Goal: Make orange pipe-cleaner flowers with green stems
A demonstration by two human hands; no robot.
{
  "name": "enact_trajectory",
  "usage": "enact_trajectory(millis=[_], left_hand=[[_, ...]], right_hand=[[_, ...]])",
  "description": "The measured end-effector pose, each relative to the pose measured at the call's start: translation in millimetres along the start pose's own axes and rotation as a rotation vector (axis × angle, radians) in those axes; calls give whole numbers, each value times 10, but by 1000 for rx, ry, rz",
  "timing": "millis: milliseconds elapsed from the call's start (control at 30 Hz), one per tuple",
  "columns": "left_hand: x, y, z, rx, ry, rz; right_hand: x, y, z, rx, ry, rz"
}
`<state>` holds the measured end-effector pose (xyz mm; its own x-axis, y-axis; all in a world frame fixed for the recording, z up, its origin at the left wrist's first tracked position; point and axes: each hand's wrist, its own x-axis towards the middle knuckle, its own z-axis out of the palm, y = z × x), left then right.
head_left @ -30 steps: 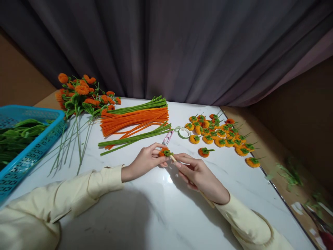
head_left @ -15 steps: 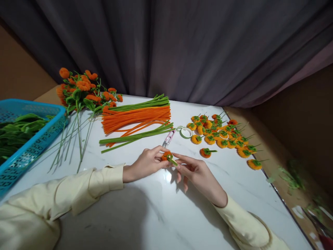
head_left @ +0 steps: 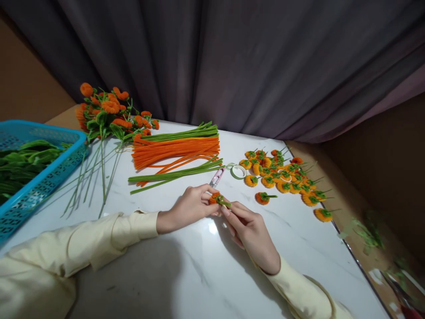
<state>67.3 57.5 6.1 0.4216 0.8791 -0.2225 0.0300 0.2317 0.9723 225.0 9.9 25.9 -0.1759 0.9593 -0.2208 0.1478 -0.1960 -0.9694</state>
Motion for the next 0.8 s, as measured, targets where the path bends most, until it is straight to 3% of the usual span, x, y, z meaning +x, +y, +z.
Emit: enact_trajectory(millis=[233,467,600,700,800], left_hand=[[40,220,-30,47,-96,-24],[80,402,-112,223,-222,-70],[90,477,-171,288,-310,-120],[100,512,-232,239,-368,-72],[110,468,-271,46,-403,13]], right_hand=[[37,-52,-127,-382,23,-329],[32,-121,-224,-817,-151,-641],[63,-159,-237,-940,-222,-656],[101,-234,-250,-768,-164,-637],[122,-292,-236,-501,-25,-446]])
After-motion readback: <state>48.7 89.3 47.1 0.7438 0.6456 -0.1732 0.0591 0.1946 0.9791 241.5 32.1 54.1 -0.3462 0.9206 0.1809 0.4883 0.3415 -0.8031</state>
